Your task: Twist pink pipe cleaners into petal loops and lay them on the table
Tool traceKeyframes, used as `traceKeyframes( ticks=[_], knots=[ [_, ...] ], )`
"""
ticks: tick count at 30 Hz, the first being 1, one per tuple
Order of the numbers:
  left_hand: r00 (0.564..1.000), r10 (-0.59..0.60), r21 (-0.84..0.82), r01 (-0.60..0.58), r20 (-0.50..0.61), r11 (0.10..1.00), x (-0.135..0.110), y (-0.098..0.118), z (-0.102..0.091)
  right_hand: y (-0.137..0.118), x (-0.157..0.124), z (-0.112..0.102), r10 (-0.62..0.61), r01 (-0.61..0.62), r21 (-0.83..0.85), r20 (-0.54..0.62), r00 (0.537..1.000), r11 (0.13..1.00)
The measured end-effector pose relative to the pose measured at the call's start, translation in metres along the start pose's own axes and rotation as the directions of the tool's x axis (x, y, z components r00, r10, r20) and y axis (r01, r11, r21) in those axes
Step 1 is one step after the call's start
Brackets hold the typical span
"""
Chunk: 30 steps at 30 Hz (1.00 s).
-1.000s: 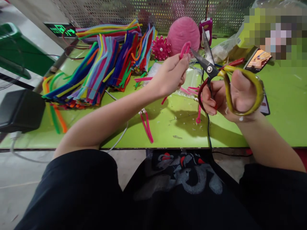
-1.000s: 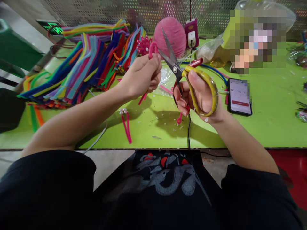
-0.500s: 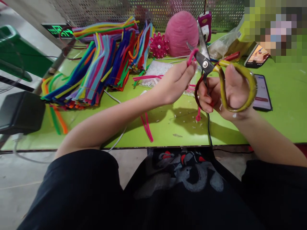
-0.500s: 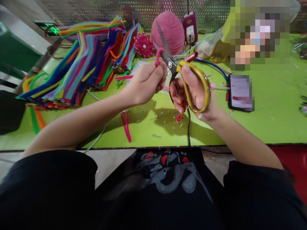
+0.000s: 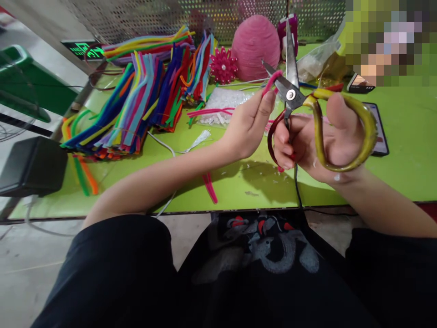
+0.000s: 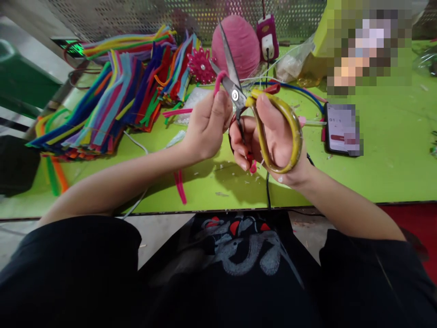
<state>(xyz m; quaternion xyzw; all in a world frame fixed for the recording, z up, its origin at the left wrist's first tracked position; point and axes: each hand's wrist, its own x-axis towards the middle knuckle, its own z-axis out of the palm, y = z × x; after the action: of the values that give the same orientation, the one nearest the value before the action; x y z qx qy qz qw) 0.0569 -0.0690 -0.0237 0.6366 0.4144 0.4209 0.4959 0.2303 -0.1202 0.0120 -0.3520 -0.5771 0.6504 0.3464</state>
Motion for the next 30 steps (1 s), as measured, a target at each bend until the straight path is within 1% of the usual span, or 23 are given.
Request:
traceKeyframes(
  ticks=[1, 3, 4, 7, 9, 11, 14, 16, 18, 22, 26, 28, 30],
  knots=[
    [0.997, 0.079, 0.031, -0.079, -0.007, 0.996, 0.001, -0.003, 0.000, 0.000, 0.000, 0.000, -0.005, 0.005, 0.009, 0.010, 1.000, 1.000],
    [0.965, 0.259, 0.102, -0.253, -0.043, 0.962, 0.002, -0.009, 0.001, 0.001, -0.001, 0.001, -0.023, 0.023, 0.027, -0.002, 1.000, 0.999],
    [0.955, 0.291, 0.117, -0.284, -0.051, 0.952, 0.001, -0.011, 0.001, 0.002, -0.001, 0.001, -0.034, 0.034, 0.029, -0.020, 0.999, 0.999],
    [0.958, 0.276, 0.176, -0.259, -0.082, 0.950, 0.000, -0.012, 0.001, 0.007, 0.001, -0.001, -0.062, 0.064, 0.027, -0.063, 0.996, 0.998],
    [0.962, 0.266, 0.244, -0.243, -0.066, 0.939, -0.001, -0.011, 0.000, 0.010, 0.003, -0.004, -0.061, 0.064, 0.043, -0.059, 0.996, 0.997],
    [0.959, 0.280, 0.305, -0.252, -0.048, 0.918, -0.001, -0.009, -0.002, 0.014, 0.004, -0.006, -0.061, 0.065, 0.068, -0.058, 0.996, 0.996],
    [0.953, 0.301, 0.377, -0.267, -0.032, 0.887, -0.001, -0.007, -0.004, 0.016, 0.004, -0.004, -0.106, 0.118, 0.114, -0.102, 0.989, 0.986],
    [0.951, 0.309, 0.418, -0.272, -0.021, 0.867, -0.001, -0.007, -0.005, 0.016, 0.003, -0.002, -0.107, 0.121, 0.122, -0.121, 0.987, 0.985],
    [0.946, 0.324, 0.444, -0.289, -0.001, 0.848, -0.001, -0.007, -0.006, 0.016, 0.003, 0.001, -0.089, 0.103, 0.100, -0.132, 0.987, 0.990],
    [0.941, 0.334, 0.461, -0.317, 0.047, 0.829, 0.002, -0.011, -0.009, 0.017, 0.004, 0.004, -0.086, 0.099, 0.055, -0.196, 0.977, 0.994],
    [0.946, 0.323, 0.492, -0.287, 0.013, 0.822, 0.006, -0.013, -0.012, 0.018, 0.002, 0.005, -0.041, 0.039, -0.012, -0.220, 0.975, 0.999],
    [0.952, 0.307, 0.509, -0.271, 0.015, 0.817, 0.007, -0.011, -0.013, 0.019, 0.001, 0.006, -0.041, 0.040, -0.006, -0.215, 0.976, 0.999],
    [0.954, 0.298, 0.548, -0.270, 0.039, 0.792, 0.007, -0.010, -0.014, 0.017, 0.001, 0.006, -0.073, 0.079, 0.019, -0.218, 0.973, 0.997]
  ],
)
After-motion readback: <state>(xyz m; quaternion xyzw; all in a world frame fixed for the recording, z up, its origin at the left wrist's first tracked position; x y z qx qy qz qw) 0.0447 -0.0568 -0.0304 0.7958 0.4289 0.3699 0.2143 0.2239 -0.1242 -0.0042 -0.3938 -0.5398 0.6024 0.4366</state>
